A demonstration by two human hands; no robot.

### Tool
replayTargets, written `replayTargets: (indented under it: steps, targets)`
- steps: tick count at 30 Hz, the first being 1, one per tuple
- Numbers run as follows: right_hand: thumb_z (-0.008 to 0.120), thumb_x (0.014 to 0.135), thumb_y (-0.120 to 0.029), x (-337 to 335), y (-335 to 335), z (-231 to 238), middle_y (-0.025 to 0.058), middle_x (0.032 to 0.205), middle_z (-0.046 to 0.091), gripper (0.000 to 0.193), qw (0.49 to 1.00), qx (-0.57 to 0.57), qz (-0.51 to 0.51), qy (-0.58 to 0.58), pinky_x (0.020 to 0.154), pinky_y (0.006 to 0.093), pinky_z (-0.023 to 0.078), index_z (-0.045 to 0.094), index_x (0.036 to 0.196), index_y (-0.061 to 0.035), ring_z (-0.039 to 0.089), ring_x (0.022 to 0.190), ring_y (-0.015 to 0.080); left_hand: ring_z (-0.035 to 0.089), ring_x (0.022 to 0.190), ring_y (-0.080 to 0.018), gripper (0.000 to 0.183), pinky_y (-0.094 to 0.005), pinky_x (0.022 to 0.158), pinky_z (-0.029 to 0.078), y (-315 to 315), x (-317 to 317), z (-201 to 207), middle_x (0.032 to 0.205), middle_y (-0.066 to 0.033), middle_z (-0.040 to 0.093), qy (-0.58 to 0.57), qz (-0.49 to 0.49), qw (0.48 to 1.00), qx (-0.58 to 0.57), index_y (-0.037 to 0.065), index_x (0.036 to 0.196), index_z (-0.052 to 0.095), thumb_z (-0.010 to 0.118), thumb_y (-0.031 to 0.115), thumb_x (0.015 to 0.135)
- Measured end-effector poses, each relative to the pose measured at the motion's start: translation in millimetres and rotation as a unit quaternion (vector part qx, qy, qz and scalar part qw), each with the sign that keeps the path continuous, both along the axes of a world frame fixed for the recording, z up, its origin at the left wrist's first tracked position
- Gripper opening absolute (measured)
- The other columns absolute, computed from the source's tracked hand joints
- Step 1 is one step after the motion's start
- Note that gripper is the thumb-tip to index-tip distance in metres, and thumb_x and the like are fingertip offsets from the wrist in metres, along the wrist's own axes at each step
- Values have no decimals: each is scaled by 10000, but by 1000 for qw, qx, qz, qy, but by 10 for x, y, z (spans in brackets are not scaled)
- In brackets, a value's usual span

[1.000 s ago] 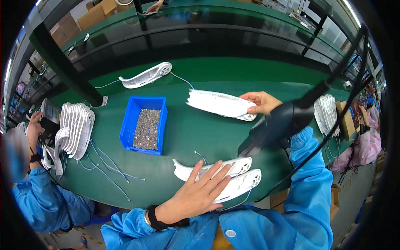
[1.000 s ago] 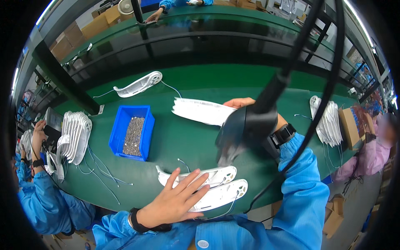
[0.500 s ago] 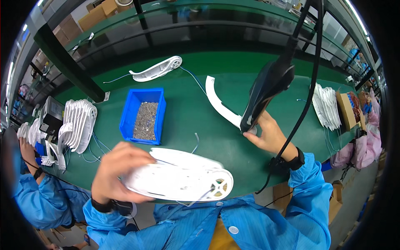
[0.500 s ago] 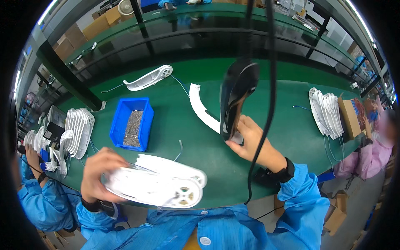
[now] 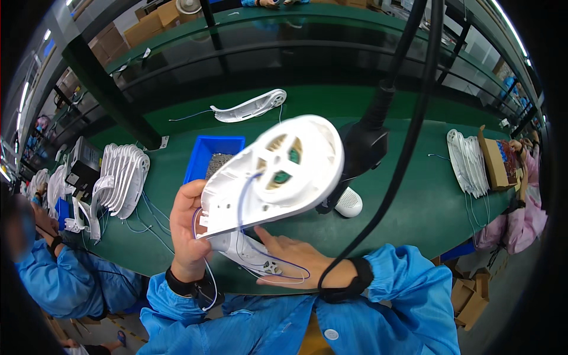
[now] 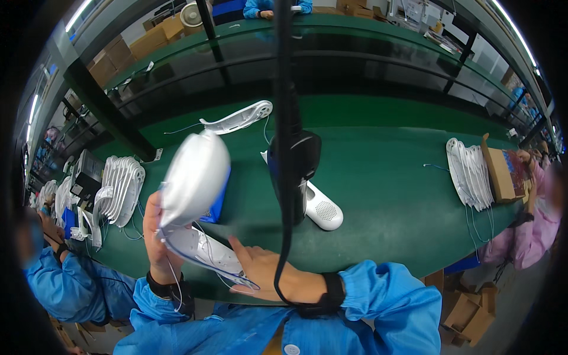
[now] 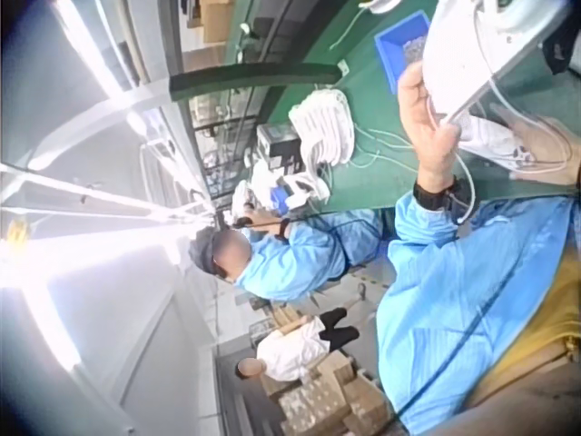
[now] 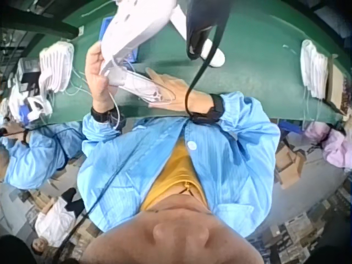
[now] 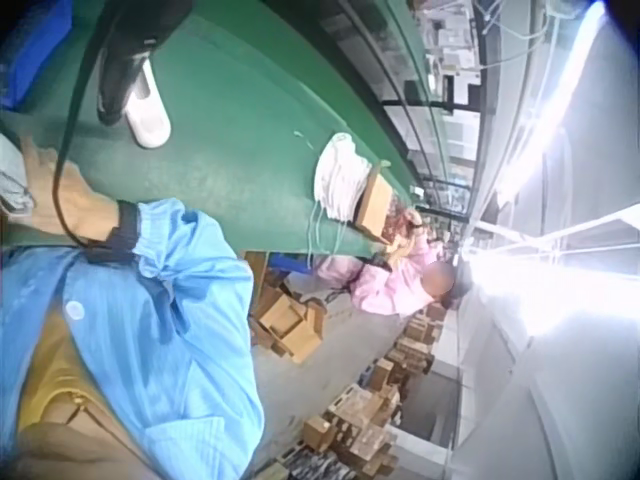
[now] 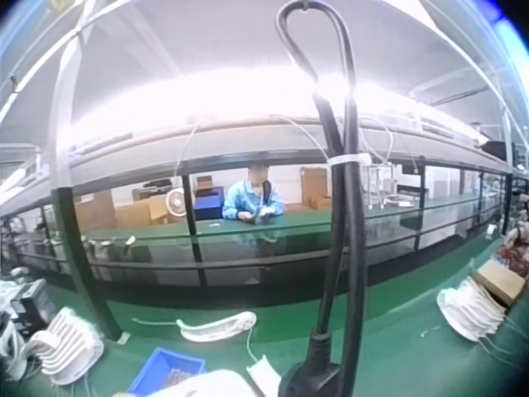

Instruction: The recorder uses an electric screwdriver to install screws into white plastic housings for electronic devices on a factory assembly line.

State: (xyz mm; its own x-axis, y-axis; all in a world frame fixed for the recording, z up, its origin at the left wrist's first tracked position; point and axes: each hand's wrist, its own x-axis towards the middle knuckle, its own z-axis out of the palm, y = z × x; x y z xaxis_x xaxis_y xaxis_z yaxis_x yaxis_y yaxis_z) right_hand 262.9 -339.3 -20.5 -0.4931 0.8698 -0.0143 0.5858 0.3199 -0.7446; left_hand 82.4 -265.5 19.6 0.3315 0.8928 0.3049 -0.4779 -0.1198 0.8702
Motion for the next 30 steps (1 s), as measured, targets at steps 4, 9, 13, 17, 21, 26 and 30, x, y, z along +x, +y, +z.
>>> replayTargets:
  steps: [4,9,13,17,21,26,30]
  targets:
    - [648,760,-170,141,-19,-96,238,993,542,704,997,-44,15,67,802,408,463,281,1311,71,562,918,379,543,1015,-203,576,-347,897,437,38,-177,44,1066,-113,556,-33,79,994,69,12,1195,419,637,347,780]
    - [669,753,-137,945,-63,155,94,1036,559,462,988,-52,147,6,840,356,443,540,1195,-89,533,973,283,461,1012,-236,571,-386,898,363,368,-700,416,1056,-95,510,-19,164,967,193,32,1230,444,566,405,815]
    - [704,689,-77,1705,-321,438,86,985,570,409,995,-92,37,-5,861,338,419,611,1087,-64,532,970,258,508,1015,-147,461,-271,875,381,1144,-603,558,1119,-82,528,176,253,932,192,-21,1241,427,587,125,834]
    - [709,661,-9,2459,-427,604,87,981,586,382,990,-79,-107,-47,840,329,448,633,1033,-39,561,941,235,542,915,-137,481,-262,786,432,2075,-582,249,986,-63,586,387,273,865,165,-6,1123,516,712,251,768]
    - [674,630,91,3385,-459,403,44,1066,578,569,921,-200,-275,190,866,278,457,507,1171,29,558,975,148,556,1036,-264,618,-397,889,403,2908,-430,-232,1107,-175,579,537,263,787,154,24,1186,478,735,341,721]
    - [593,707,49,3668,34,201,65,1123,565,535,911,-55,-386,135,939,254,376,468,1227,43,528,1023,139,303,1287,-289,721,-521,981,251,2822,-56,-217,1392,-127,319,699,345,608,150,83,1305,404,724,359,722]
    - [584,729,35,3687,668,-45,75,1126,573,502,917,32,-376,132,926,269,385,489,1222,31,528,1034,151,437,1157,-317,517,-461,932,340,2232,-38,83,1251,-132,453,627,265,658,322,53,1186,487,683,257,754]
